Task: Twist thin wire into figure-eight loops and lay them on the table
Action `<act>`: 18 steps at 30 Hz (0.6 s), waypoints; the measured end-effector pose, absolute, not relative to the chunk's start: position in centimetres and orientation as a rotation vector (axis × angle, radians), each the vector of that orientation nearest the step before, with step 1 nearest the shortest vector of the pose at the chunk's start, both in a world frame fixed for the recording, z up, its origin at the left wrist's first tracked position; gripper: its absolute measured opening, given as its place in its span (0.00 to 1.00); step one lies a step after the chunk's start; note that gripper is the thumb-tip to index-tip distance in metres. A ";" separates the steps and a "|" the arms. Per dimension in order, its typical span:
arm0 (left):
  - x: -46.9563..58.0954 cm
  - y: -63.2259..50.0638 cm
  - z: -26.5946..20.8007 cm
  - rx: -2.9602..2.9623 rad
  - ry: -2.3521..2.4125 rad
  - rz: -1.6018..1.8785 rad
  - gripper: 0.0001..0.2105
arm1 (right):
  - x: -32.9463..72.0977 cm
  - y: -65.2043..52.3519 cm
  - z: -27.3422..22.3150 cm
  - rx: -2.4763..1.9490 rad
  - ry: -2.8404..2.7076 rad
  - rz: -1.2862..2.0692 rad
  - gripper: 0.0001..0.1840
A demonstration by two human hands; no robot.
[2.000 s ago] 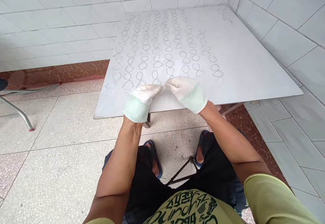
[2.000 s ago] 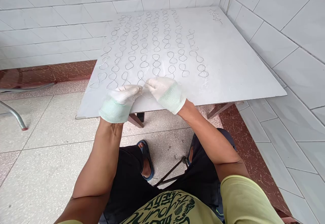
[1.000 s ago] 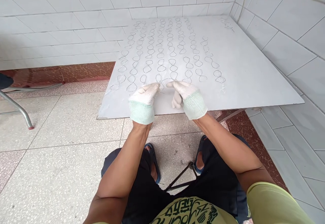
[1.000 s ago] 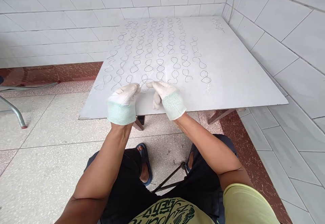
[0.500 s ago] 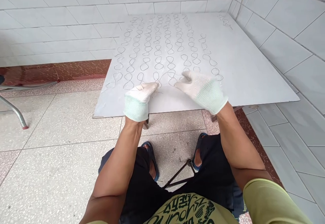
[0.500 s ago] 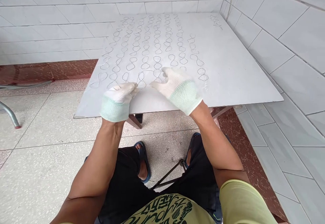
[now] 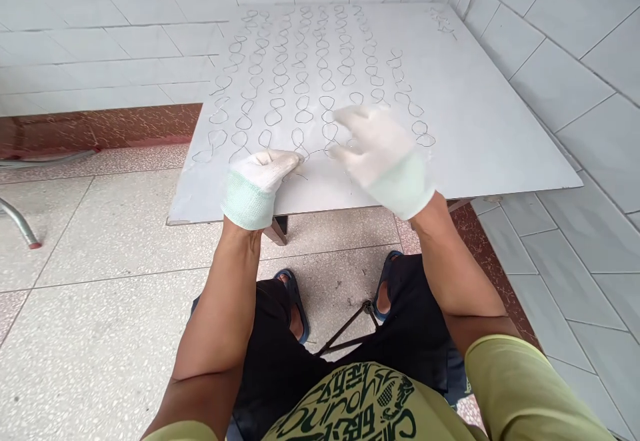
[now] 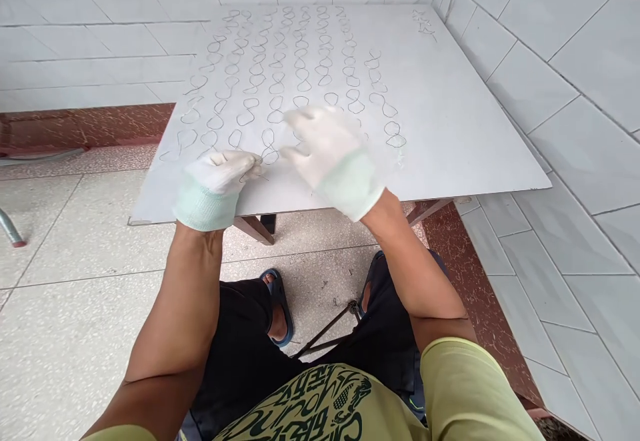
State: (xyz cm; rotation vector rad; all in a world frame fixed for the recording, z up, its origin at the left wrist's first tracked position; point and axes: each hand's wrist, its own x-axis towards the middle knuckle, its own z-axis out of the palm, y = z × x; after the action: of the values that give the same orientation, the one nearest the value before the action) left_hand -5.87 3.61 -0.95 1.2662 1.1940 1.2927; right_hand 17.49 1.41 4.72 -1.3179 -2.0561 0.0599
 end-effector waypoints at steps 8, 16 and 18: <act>-5.5 3.7 -0.6 1.335 1.008 1.070 0.12 | 15.6 2.4 2.4 -1.424 -2.469 0.060 0.24; -5.5 3.6 -0.3 1.275 1.059 1.032 0.11 | 15.3 3.0 0.6 -1.378 -2.498 -0.129 0.22; -5.4 3.6 -0.3 1.236 1.064 1.068 0.10 | 15.2 2.9 0.5 -1.378 -2.507 -0.183 0.23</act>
State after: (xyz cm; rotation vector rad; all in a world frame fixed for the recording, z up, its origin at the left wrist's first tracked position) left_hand -5.38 3.58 -0.35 1.2356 1.0642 1.0684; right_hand 15.23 2.89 0.47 -1.3778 -2.5071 -0.1830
